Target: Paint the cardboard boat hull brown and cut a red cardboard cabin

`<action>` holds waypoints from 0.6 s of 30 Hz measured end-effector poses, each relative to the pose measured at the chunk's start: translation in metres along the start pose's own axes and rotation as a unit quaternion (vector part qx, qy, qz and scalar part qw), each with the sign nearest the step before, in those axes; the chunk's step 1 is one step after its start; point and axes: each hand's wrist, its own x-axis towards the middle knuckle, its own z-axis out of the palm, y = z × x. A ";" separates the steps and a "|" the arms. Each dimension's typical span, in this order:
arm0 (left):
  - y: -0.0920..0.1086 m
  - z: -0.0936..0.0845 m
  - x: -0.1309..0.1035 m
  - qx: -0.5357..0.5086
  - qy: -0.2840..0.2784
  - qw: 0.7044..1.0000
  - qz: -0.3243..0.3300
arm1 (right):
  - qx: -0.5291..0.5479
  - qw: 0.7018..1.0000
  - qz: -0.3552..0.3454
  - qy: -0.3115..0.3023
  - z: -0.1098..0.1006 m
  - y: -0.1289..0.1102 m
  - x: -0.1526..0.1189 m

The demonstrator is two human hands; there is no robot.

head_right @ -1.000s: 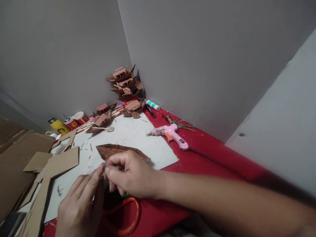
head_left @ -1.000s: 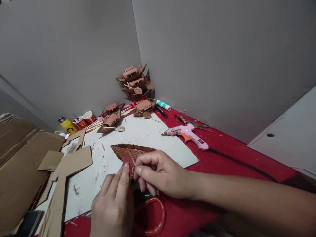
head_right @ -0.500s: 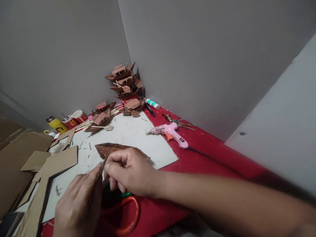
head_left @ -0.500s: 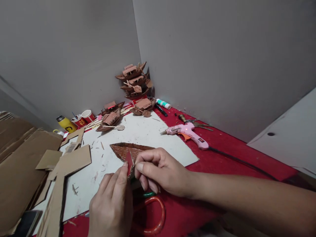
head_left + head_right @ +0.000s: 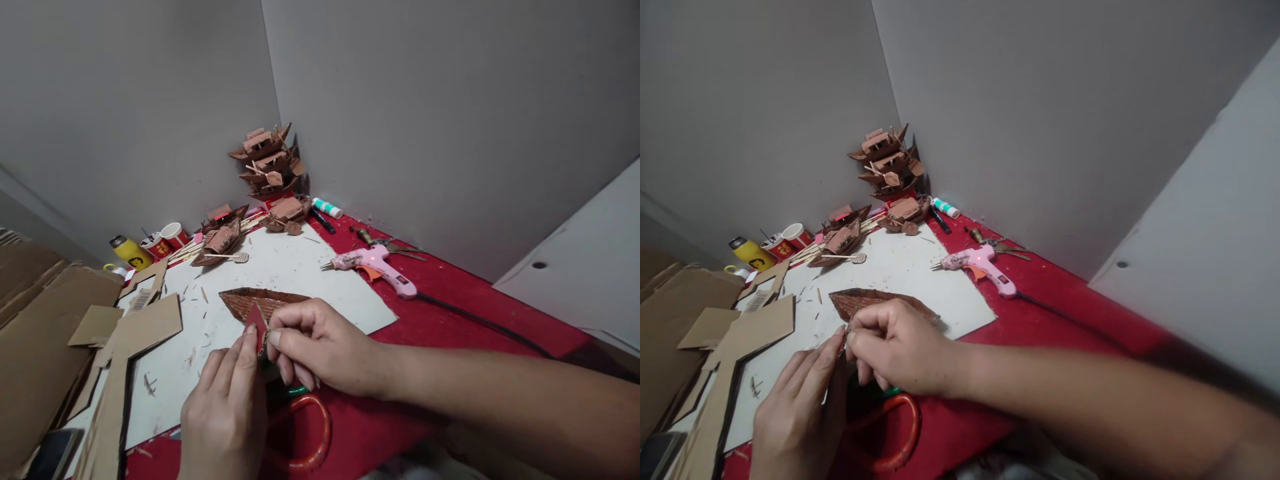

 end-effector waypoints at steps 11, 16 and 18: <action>-0.003 -0.011 0.007 -0.047 0.069 0.996 -0.006 | 0.068 0.997 -0.019 0.002 0.002 0.009 0.001; -0.004 -0.015 0.011 -0.034 0.090 0.995 0.005 | 0.057 0.998 -0.006 -0.015 0.004 0.006 -0.003; -0.005 -0.011 0.009 -0.036 0.081 0.996 0.023 | 0.041 0.999 -0.030 -0.007 0.004 0.004 -0.005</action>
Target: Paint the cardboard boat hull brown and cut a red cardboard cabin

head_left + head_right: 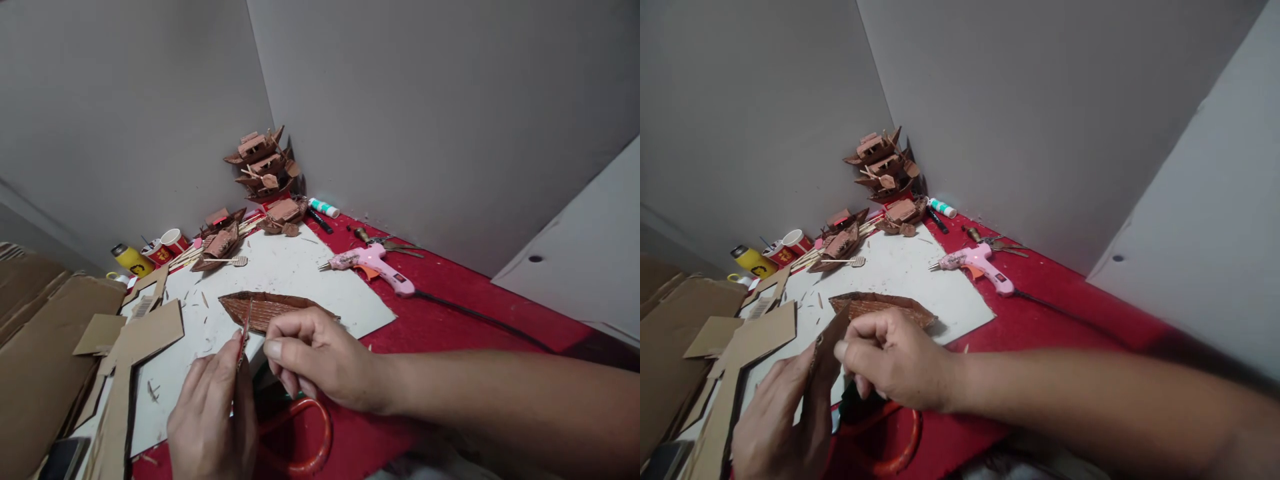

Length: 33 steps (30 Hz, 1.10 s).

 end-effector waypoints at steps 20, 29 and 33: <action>0.000 0.012 -0.010 0.039 -0.042 0.998 0.020 | 0.069 0.997 0.034 0.022 0.000 0.001 0.008; 0.006 0.009 -0.003 -0.008 -0.005 1.000 -0.017 | 0.269 0.951 0.153 -0.001 0.010 0.006 0.000; 0.007 0.007 -0.002 -0.044 -0.007 0.998 -0.046 | 0.234 0.962 0.139 -0.025 0.008 0.002 -0.002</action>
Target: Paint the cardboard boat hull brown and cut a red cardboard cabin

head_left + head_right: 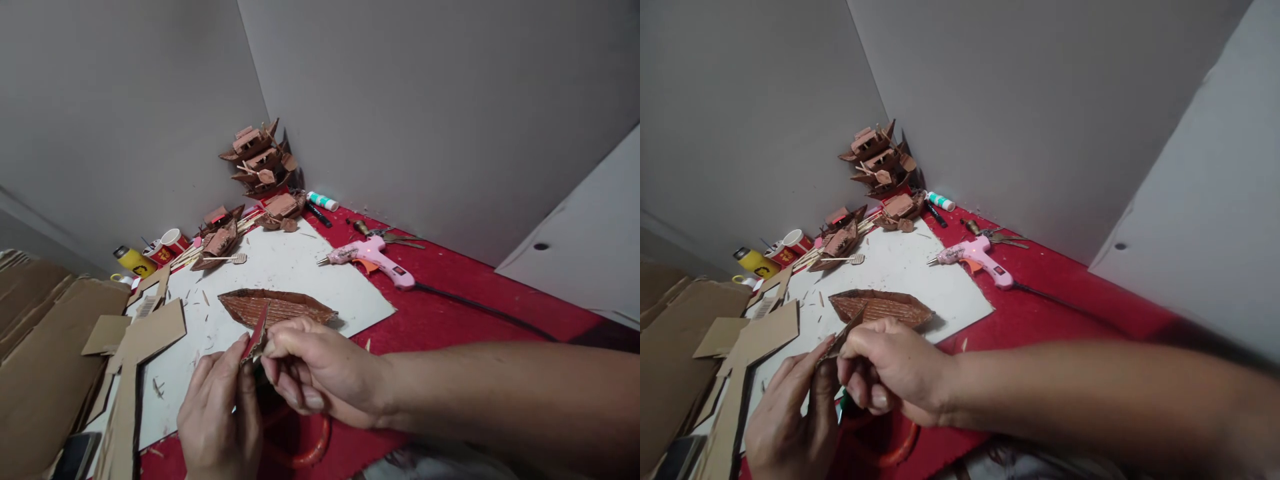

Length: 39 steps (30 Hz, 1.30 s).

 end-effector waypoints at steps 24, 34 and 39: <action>0.009 -0.011 0.014 -0.365 -0.181 0.830 -0.381 | -0.691 0.490 -0.531 0.010 -0.026 -0.026 0.007; -0.010 0.008 0.010 -0.412 -0.200 0.788 -0.411 | -0.770 0.386 -0.508 0.005 -0.030 -0.012 0.014; -0.014 0.001 0.015 -0.475 -0.244 0.744 -0.401 | -0.694 0.493 -0.525 0.013 -0.027 -0.019 0.010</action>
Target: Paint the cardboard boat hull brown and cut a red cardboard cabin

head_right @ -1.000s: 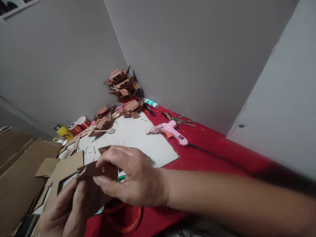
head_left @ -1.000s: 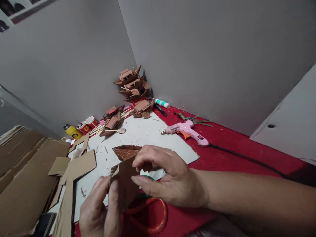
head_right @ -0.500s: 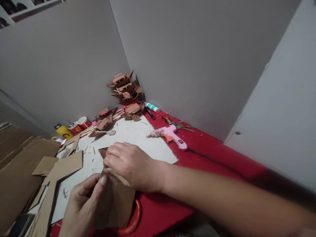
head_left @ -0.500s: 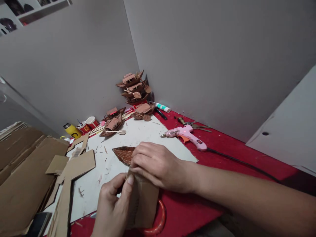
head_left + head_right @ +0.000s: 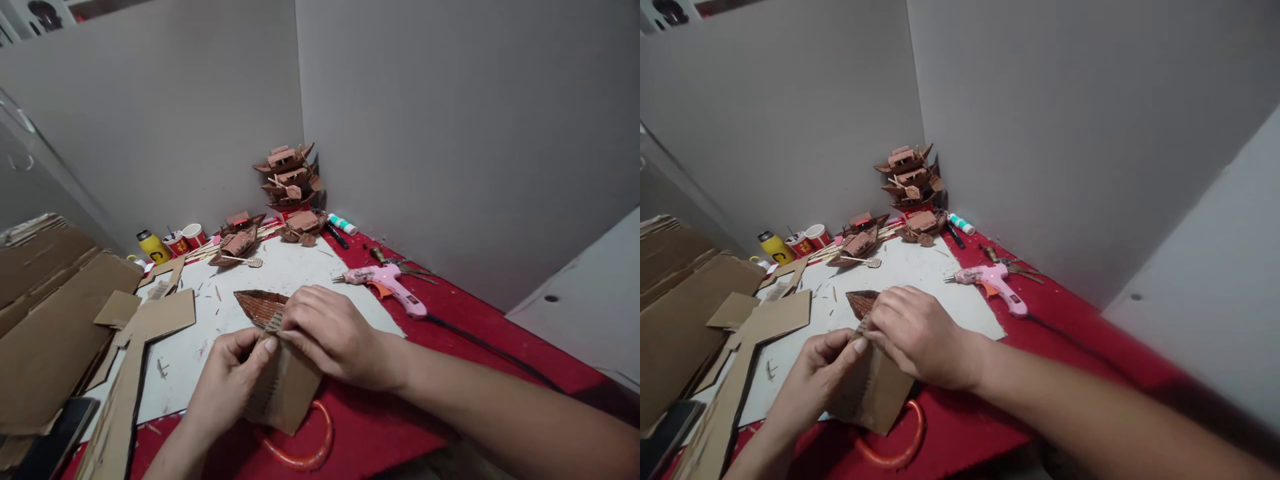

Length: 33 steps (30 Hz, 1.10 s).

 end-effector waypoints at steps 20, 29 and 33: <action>-0.021 0.007 0.010 -0.001 0.029 0.999 0.030 | -0.072 0.991 -0.077 -0.082 0.008 -0.003 -0.009; -0.021 0.006 0.012 -0.099 -0.007 0.995 0.033 | -0.065 0.993 -0.077 -0.068 0.007 0.001 -0.010; -0.024 0.001 0.014 -0.141 -0.043 0.989 0.004 | -0.033 0.993 -0.099 -0.050 0.006 0.002 -0.011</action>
